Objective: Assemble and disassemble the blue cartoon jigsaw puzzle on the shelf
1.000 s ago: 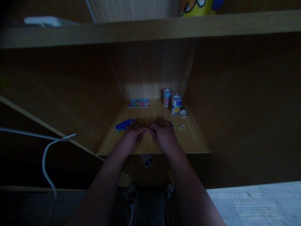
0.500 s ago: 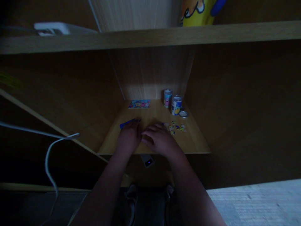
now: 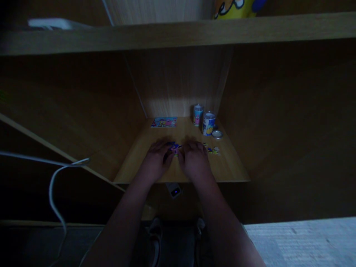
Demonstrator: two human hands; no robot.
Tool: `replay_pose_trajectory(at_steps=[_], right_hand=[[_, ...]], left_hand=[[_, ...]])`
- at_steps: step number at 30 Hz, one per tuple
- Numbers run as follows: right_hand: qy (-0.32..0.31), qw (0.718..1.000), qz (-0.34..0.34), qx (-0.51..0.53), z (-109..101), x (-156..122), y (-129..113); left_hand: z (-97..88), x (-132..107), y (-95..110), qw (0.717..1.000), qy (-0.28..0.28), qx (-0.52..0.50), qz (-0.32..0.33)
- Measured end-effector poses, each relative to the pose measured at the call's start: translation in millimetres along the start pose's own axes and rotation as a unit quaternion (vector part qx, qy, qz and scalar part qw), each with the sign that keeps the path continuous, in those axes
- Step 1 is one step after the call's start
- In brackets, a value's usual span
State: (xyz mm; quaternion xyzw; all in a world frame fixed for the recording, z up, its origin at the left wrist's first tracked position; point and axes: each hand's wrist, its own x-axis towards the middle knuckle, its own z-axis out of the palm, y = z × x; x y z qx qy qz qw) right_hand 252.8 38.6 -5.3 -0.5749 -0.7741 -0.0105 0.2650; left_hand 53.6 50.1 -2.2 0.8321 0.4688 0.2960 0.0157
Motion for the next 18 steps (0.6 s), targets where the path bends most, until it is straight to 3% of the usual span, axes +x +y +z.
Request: replay_pose_trajectory(at_steps=[10,18], right_hand=[[-0.063,0.992,-0.091,0.064,-0.2,-0.9,1.0],[-0.076,0.988,-0.112,0.069,1.3,-3.1,3.7]], left_hand=[[-5.7,2.5,8.7,0.996,-0.046,0.059,-0.041],[-1.3,0.3,3.2,0.998,-0.029,0.044,-0.04]])
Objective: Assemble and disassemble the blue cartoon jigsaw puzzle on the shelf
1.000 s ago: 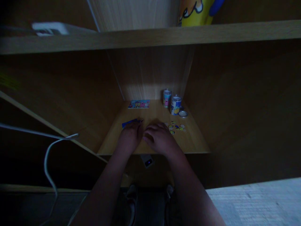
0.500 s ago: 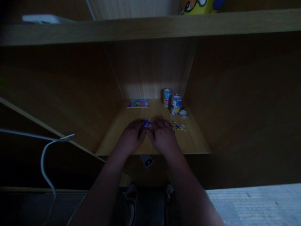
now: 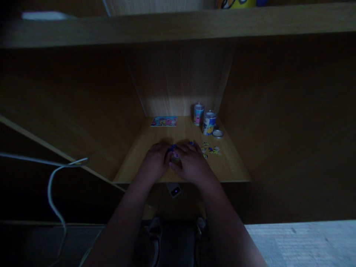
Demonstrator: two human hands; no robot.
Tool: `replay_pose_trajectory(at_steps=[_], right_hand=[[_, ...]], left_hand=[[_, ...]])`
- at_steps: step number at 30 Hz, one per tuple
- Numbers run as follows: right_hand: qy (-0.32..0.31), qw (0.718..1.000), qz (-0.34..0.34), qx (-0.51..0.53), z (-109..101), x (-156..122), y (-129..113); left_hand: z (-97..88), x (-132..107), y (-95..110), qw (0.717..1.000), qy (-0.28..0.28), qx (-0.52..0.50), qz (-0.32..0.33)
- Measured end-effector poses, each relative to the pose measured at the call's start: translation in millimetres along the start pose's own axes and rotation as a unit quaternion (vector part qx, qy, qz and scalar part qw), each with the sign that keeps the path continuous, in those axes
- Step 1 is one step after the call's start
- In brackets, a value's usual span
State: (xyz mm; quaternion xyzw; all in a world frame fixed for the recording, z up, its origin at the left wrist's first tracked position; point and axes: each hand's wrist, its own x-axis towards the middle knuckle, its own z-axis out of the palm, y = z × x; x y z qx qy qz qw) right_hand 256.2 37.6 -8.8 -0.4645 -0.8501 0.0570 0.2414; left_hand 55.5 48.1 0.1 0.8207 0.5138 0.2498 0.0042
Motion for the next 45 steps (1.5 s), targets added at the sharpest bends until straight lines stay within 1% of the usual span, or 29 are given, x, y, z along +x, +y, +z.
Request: replay_pose_trajectory(at_steps=[5,12,24,36,40,45], right_hand=[[0.0,1.0,0.008,0.012,3.2,2.0,4.2],[-0.017,0.999,-0.028,0.043,-1.3,0.8,7.1],[-0.016,0.998,-0.02,0.05,-1.9,1.8,5.9],[0.008,0.998,-0.029,0.051,1.2,1.6,6.9],[0.023,0.998,-0.015,0.05,1.6,2.0,5.9],[0.044,0.998,0.004,0.046,2.4,2.4,6.0]], left_hand=[[3.1,1.1,-2.2,1.0,-0.003,-0.007,0.006],[-0.4,0.6,1.1,1.0,-0.001,0.016,-0.006],[0.8,0.0,0.9,0.999,0.013,0.047,-0.023],[-1.8,-0.2,5.4,0.993,0.017,0.09,-0.073],[-0.9,-0.6,5.1,0.991,0.014,0.101,-0.087],[0.4,-0.4,5.6,0.991,0.004,0.104,-0.086]])
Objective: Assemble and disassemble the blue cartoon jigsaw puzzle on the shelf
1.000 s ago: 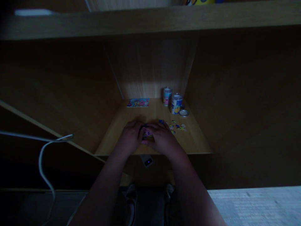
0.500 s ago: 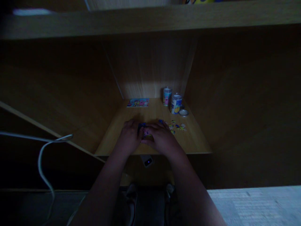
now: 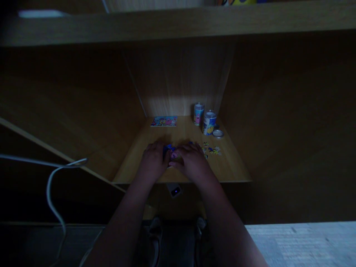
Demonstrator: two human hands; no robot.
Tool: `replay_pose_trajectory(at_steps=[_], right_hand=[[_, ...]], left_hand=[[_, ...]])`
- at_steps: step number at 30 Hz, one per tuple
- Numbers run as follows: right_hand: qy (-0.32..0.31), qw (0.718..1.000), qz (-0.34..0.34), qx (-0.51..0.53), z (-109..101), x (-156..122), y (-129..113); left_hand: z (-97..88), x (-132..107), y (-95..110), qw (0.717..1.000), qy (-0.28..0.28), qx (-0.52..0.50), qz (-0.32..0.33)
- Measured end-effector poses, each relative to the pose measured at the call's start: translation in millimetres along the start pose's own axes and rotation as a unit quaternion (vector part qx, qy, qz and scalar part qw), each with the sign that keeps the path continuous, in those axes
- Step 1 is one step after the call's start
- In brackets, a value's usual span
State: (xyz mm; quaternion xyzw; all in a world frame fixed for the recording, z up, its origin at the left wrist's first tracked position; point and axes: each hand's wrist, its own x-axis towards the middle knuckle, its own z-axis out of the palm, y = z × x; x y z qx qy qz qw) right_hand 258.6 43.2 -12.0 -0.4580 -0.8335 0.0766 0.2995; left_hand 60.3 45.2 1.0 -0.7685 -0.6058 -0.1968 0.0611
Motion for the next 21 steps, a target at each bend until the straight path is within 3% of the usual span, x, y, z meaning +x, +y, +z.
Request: replay_pose_trajectory(at_steps=[10,21], right_hand=[[0.023,0.999,-0.006,-0.027,0.9,0.6,-0.3],[0.008,1.0,-0.013,-0.022,-0.7,1.9,-2.4]], left_hand=[[-3.4,0.0,1.8,1.0,0.002,0.004,-0.006],[-4.5,-0.4,1.6,1.0,0.011,0.008,-0.004]])
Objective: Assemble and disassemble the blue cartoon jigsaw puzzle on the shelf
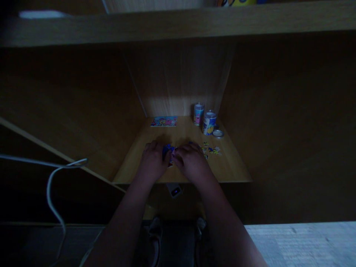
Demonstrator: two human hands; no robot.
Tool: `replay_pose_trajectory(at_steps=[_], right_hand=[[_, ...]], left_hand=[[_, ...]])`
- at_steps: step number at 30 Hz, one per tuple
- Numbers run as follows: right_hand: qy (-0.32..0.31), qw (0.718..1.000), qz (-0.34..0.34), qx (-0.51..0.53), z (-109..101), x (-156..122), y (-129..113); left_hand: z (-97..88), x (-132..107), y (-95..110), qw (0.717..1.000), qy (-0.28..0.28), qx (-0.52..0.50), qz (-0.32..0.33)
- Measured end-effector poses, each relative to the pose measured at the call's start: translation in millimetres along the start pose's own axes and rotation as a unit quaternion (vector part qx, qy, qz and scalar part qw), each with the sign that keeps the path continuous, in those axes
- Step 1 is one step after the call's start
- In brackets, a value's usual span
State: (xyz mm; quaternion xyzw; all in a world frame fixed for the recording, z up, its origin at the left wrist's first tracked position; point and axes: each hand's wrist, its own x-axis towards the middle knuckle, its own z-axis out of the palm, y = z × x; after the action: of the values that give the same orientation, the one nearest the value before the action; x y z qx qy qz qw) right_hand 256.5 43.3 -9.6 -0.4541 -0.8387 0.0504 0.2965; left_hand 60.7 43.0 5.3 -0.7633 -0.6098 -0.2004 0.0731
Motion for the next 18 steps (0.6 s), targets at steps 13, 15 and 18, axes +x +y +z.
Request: replay_pose_trajectory(at_steps=[13,15,18], right_hand=[[-0.004,1.0,-0.008,0.023,-3.7,0.0,-3.1],[-0.008,1.0,-0.01,0.028,-4.7,0.3,-4.0],[-0.017,0.999,-0.016,0.039,-5.3,0.8,-4.0]], left_hand=[[0.8,0.7,-0.4,1.0,-0.023,-0.01,0.006],[0.7,0.9,-0.6,1.0,-0.026,-0.013,0.006],[0.5,0.9,-0.6,0.999,-0.027,-0.019,0.005]])
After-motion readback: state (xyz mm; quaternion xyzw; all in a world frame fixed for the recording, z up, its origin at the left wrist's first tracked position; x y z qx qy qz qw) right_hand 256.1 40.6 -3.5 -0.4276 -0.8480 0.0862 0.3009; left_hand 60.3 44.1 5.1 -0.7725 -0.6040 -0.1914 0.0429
